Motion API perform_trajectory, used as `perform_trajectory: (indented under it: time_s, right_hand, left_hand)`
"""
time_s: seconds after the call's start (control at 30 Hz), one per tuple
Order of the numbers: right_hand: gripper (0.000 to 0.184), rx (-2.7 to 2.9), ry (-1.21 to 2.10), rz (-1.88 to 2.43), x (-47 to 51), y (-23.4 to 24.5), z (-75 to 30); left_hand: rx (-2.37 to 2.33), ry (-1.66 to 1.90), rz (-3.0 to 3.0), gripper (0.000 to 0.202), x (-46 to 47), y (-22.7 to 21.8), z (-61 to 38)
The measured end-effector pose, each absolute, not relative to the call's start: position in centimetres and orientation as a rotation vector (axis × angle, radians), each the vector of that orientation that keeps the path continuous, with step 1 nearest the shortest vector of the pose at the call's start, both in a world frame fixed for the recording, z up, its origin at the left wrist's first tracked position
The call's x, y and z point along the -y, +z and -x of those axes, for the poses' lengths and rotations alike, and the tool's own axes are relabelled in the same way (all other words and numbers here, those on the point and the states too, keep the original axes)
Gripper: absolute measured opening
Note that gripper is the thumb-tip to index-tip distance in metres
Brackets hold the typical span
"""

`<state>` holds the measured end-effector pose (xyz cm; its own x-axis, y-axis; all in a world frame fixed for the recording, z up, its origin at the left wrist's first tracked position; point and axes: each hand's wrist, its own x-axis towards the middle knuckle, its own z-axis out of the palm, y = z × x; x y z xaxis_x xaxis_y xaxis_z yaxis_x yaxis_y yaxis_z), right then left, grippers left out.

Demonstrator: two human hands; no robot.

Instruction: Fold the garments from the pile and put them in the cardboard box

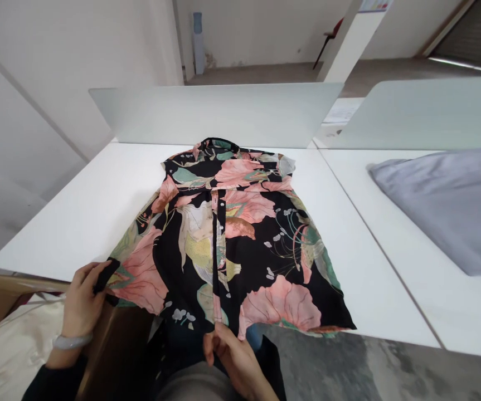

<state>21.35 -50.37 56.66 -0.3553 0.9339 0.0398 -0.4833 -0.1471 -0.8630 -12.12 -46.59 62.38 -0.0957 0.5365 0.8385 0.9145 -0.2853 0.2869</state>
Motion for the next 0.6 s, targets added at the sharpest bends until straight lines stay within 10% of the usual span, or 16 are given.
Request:
perform_trajectory:
  time_s: [0.6]
  right_hand:
    - [0.05, 0.996, 1.722, 0.623, 50.3, 56.0, -22.1]
  left_hand:
    - [1.52, -1.226, 1.797, 0.041, 47.9, 61.6, 13.4]
